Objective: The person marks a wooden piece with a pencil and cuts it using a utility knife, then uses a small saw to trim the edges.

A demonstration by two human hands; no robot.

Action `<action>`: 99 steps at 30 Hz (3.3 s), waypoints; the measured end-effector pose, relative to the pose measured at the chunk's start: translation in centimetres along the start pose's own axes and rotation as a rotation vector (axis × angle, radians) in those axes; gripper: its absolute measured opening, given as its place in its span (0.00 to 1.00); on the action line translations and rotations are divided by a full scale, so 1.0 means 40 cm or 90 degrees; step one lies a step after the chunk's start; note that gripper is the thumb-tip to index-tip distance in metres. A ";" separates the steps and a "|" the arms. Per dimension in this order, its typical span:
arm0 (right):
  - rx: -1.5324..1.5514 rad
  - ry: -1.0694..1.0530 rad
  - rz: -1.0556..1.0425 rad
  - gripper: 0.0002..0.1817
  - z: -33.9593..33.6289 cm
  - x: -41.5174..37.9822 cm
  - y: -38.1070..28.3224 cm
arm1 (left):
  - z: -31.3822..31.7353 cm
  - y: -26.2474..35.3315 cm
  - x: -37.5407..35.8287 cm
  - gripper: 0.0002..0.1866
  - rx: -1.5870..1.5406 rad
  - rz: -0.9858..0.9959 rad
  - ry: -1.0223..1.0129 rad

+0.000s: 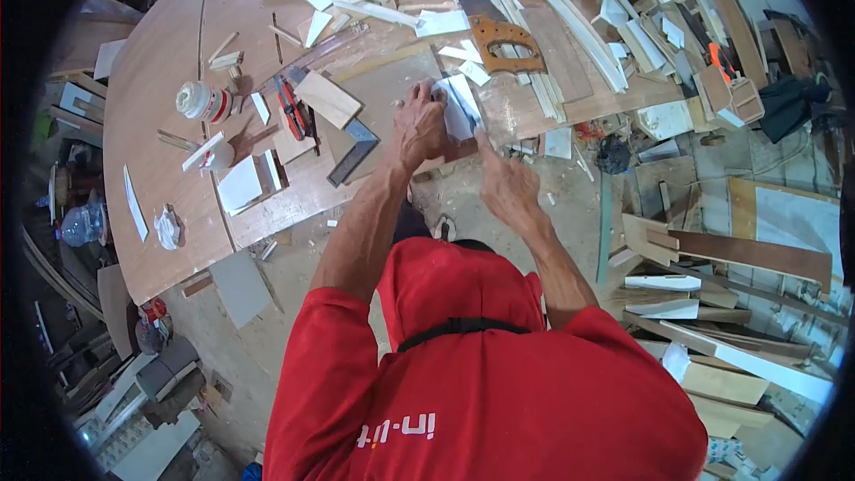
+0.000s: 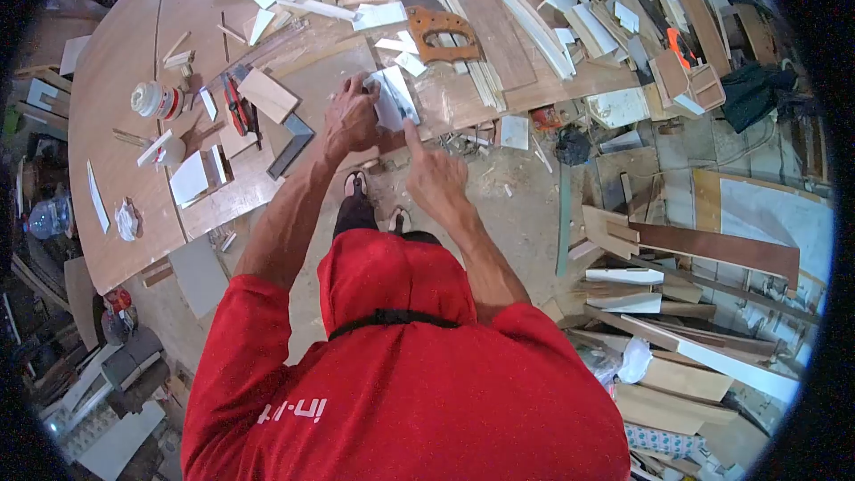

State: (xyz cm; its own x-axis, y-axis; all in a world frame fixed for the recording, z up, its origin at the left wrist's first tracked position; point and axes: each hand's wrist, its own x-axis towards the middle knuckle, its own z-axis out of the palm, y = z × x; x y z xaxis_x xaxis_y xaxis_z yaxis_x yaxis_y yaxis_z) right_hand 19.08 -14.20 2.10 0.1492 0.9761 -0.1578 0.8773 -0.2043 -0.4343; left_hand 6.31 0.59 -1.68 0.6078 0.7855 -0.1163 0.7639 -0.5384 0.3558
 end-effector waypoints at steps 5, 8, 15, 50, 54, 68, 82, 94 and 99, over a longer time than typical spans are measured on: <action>-0.012 -0.035 0.017 0.39 -0.023 -0.028 0.002 | -0.006 0.004 0.004 0.45 0.003 -0.022 -0.036; -0.001 -0.002 -0.005 0.39 -0.001 0.007 0.001 | -0.008 0.002 0.006 0.45 0.004 -0.010 0.002; -0.014 0.004 -0.011 0.41 0.026 0.001 0.010 | 0.012 0.001 -0.007 0.43 -0.008 -0.007 0.000; 0.013 -0.018 0.008 0.42 0.000 -0.029 0.001 | -0.004 0.000 0.012 0.45 0.013 -0.018 -0.001; 0.001 0.021 -0.006 0.40 0.040 -0.007 0.007 | -0.004 0.012 -0.005 0.42 -0.012 -0.021 -0.013; -0.021 -0.069 0.055 0.37 -0.028 -0.035 -0.003 | 0.029 -0.012 0.025 0.37 -0.015 0.001 0.038; -0.031 -0.019 -0.016 0.39 -0.010 -0.009 0.016 | 0.017 0.007 0.018 0.41 0.002 -0.027 0.041; -0.023 -0.048 -0.002 0.39 0.000 0.041 0.012 | 0.008 0.004 0.024 0.44 0.023 -0.043 -0.026; -0.013 0.004 -0.022 0.38 0.011 0.007 0.022 | 0.020 0.006 0.022 0.39 -0.002 -0.030 0.039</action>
State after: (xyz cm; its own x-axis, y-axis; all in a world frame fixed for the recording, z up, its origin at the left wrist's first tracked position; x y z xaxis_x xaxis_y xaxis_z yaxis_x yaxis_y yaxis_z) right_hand 19.69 -14.12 1.29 0.1211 0.9831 -0.1370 0.8914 -0.1684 -0.4207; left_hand 7.20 0.89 -2.44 0.5564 0.8275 -0.0760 0.7908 -0.4992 0.3543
